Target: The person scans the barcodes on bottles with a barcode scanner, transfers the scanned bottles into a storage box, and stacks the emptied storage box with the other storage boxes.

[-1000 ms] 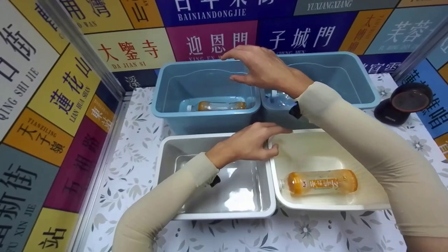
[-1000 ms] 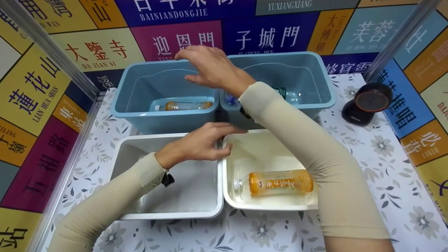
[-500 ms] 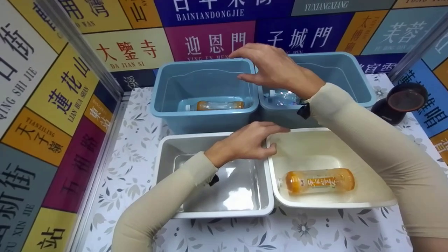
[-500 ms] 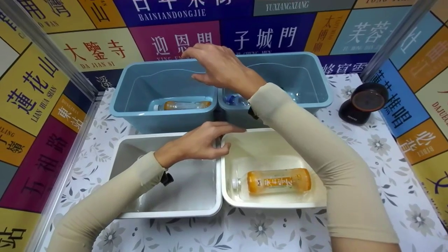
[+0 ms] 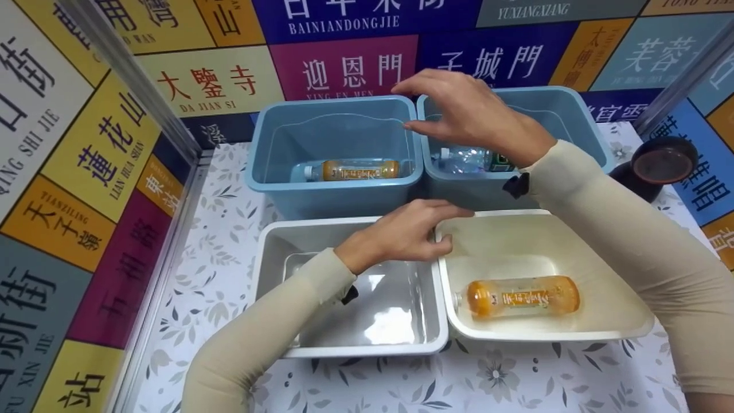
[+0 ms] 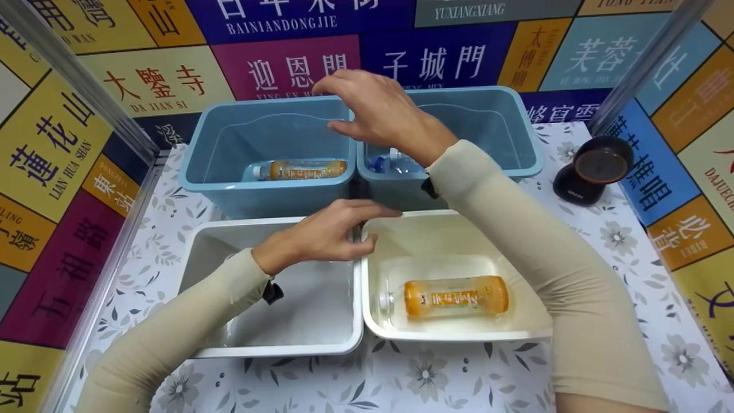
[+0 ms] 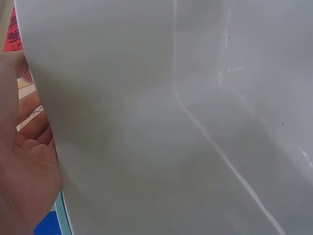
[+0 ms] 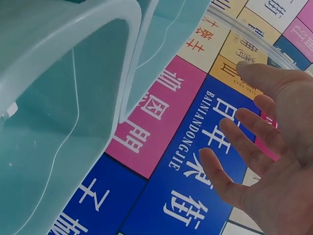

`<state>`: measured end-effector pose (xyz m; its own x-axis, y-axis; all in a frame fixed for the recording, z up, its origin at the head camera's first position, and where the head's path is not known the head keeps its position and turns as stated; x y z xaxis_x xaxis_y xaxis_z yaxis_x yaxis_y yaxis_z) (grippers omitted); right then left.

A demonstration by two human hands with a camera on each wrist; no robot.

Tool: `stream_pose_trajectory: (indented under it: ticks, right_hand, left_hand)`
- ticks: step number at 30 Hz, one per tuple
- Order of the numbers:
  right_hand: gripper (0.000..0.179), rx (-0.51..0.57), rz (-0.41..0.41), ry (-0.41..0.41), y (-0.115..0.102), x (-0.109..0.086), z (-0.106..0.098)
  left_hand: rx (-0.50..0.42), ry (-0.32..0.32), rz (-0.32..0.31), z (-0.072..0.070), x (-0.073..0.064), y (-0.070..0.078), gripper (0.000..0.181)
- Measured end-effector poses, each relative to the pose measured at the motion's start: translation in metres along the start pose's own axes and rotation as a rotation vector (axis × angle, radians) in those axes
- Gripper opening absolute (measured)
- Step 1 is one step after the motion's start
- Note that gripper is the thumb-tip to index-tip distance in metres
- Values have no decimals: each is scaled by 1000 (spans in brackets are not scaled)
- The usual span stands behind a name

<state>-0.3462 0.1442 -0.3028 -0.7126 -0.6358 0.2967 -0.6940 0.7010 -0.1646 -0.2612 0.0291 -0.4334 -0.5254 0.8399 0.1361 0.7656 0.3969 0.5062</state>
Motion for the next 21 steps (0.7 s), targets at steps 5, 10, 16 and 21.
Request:
stream_pose_trajectory:
  ticks: [5,10,16,21]
  right_hand:
    - [59,0,-9,-2,3,-10,-1]
    - [59,3,-29,10,5,-22,-2]
    - [59,22,-27,34,8,-31,-4]
    - [59,19,-41,45,12,-39,-4]
  left_hand:
    - [-12,-8,-9,0,0,-1,53]
    - [1,-1,-13,-1,0,0,53]
    - [-11,-6,-20,-1,1,-1,53]
    - [-13,-10,-24,0,0,0,53]
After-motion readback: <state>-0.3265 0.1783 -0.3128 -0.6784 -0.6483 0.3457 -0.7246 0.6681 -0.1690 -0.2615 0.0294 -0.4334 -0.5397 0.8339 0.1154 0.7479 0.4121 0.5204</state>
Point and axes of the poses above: each hand's wrist, its own x-axis towards the middle knuckle, its own z-axis out of the palm, y = z × x, the point moved 3 cm from there along x, towards the middle knuckle, and after that the axes turned 4 degrees about -z, right-handed, at the moved point
